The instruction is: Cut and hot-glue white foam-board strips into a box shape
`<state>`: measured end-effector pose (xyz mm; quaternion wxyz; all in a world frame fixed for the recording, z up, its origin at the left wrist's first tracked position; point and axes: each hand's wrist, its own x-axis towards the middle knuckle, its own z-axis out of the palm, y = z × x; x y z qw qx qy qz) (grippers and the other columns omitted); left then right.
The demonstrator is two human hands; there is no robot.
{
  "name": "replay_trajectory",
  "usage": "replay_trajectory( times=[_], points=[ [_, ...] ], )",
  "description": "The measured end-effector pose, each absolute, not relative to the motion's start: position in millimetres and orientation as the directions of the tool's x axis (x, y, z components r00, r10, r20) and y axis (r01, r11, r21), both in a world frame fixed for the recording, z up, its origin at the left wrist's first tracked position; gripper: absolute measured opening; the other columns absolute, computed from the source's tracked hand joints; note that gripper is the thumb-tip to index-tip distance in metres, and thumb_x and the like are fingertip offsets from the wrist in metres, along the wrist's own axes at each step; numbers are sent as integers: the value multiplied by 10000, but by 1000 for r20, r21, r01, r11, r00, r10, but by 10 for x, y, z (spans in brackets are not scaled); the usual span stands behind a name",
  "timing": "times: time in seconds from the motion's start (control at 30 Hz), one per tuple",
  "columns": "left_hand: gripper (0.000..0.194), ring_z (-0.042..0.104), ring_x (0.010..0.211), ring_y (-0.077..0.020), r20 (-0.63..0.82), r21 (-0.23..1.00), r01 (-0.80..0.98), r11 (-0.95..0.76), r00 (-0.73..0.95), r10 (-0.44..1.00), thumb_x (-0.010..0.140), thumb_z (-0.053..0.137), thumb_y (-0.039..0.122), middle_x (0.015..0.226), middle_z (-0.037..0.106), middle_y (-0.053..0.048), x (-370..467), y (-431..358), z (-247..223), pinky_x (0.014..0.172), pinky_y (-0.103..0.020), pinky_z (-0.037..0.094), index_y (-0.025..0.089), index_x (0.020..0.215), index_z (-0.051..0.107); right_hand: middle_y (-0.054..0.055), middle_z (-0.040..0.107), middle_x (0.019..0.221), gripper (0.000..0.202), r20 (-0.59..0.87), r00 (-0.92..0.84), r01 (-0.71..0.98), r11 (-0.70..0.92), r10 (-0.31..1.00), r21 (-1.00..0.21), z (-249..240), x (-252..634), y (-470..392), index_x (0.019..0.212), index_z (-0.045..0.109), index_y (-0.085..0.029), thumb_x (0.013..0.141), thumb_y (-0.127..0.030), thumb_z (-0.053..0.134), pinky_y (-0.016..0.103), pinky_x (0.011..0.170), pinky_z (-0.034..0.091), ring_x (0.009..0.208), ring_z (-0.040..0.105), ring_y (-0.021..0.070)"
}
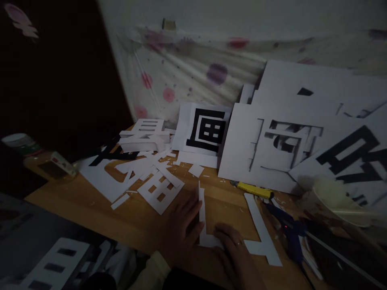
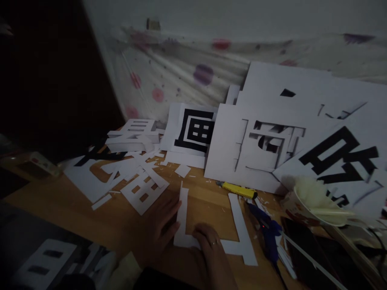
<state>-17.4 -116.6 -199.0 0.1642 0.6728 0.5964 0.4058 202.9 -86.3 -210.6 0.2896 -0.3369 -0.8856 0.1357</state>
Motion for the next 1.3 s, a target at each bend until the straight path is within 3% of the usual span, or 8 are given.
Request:
replay_trajectory(
  times=[0.6,0.9,1.13,1.3],
  points=[
    [508,453,1362,-254,392,692,677,-253,-58,918,953,489,327,1482,485,-87,-174,-1178,-1966,1123,-509,372,276,1454,419,112,626,1227,332,407,-581,527,706,705,-472,-2075,2024,-896,1209,564,-231,897,-130,507,390,923,563,1127,618,237],
    [511,348,1432,-240,340,718,664,-207,-75,938,980,424,323,1555,378,-56,-195,-1227,-1926,1186,-484,296,282,1485,363,110,603,1260,346,393,-592,510,705,703,-493,-2086,2040,-895,1241,540,-228,914,-128,488,370,955,543,1163,589,219],
    [463,377,1417,-192,231,783,621,-29,-247,941,1000,366,312,1515,447,-47,-173,-1215,-1812,1183,-410,330,226,1452,419,134,596,1247,295,390,-572,512,686,721,-517,-2059,2002,-911,1227,535,-217,950,-165,448,420,956,537,1153,588,239],
    [468,380,1415,-205,204,791,611,-40,-201,958,998,374,329,1527,430,-36,-177,-1204,-1869,1191,-434,304,261,1460,409,124,623,1220,265,407,-577,529,703,708,-475,-2119,2026,-877,1189,582,-213,953,-203,464,388,934,549,1121,609,234]
  ],
)
